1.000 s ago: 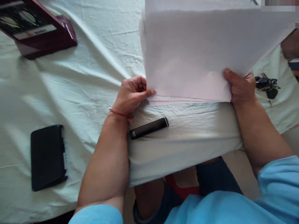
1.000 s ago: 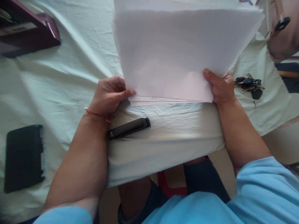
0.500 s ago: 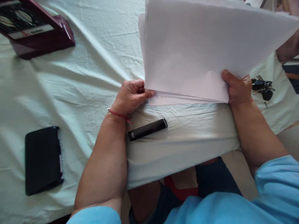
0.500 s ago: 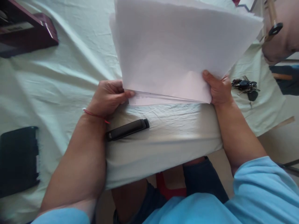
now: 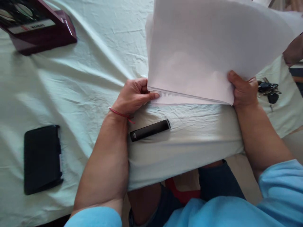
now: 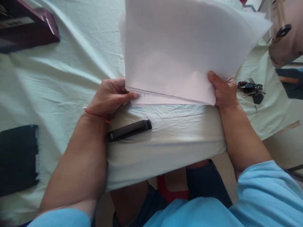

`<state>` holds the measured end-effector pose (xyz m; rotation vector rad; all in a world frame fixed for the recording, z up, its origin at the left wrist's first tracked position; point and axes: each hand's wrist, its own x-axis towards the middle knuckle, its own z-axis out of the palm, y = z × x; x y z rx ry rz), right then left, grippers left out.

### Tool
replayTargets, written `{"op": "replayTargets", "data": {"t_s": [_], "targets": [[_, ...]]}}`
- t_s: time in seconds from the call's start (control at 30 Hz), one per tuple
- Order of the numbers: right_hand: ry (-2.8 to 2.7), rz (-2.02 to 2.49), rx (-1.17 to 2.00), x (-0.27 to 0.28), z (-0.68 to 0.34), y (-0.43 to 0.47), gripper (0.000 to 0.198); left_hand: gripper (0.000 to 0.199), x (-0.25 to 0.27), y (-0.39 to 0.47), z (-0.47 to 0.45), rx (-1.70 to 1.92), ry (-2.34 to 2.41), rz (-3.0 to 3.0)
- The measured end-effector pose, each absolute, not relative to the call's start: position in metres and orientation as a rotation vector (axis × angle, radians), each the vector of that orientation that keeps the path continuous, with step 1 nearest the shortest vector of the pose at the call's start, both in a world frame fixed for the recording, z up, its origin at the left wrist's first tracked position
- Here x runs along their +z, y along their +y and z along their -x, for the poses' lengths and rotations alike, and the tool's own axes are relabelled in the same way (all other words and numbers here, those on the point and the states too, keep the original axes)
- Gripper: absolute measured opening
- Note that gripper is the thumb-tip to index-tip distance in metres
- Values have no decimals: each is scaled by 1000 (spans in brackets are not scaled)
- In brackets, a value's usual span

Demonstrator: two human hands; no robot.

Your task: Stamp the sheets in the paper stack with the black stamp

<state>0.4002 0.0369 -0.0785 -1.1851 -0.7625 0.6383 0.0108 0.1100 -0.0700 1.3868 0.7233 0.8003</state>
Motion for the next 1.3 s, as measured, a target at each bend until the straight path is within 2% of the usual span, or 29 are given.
{"op": "replayTargets", "data": {"t_s": [0.1, 0.27, 0.5, 0.7, 0.87, 1.1, 1.17, 1.3], "targets": [[-746, 1180, 630, -80, -403, 38, 73, 34, -68, 110, -10, 774, 727, -1424], [-751, 1201, 622, -81, -406, 37, 67, 44, -78, 113, -15, 970, 682, -1376], [-766, 1222, 667, -81, -405, 36, 84, 42, -90, 119, -14, 1054, 876, -1433], [-809, 1244, 638, -81, -408, 38, 78, 55, -87, 116, -13, 1069, 837, -1495], [-818, 1221, 648, -78, -404, 37, 70, 56, -85, 117, -14, 985, 735, -1395], [-789, 1227, 612, -80, -406, 38, 69, 38, -80, 116, -13, 951, 839, -1422], [-780, 1231, 613, -80, -406, 38, 68, 45, -78, 114, -14, 985, 865, -1426], [-793, 1231, 623, -80, -406, 37, 70, 70, -78, 112, -16, 1050, 871, -1484]]}}
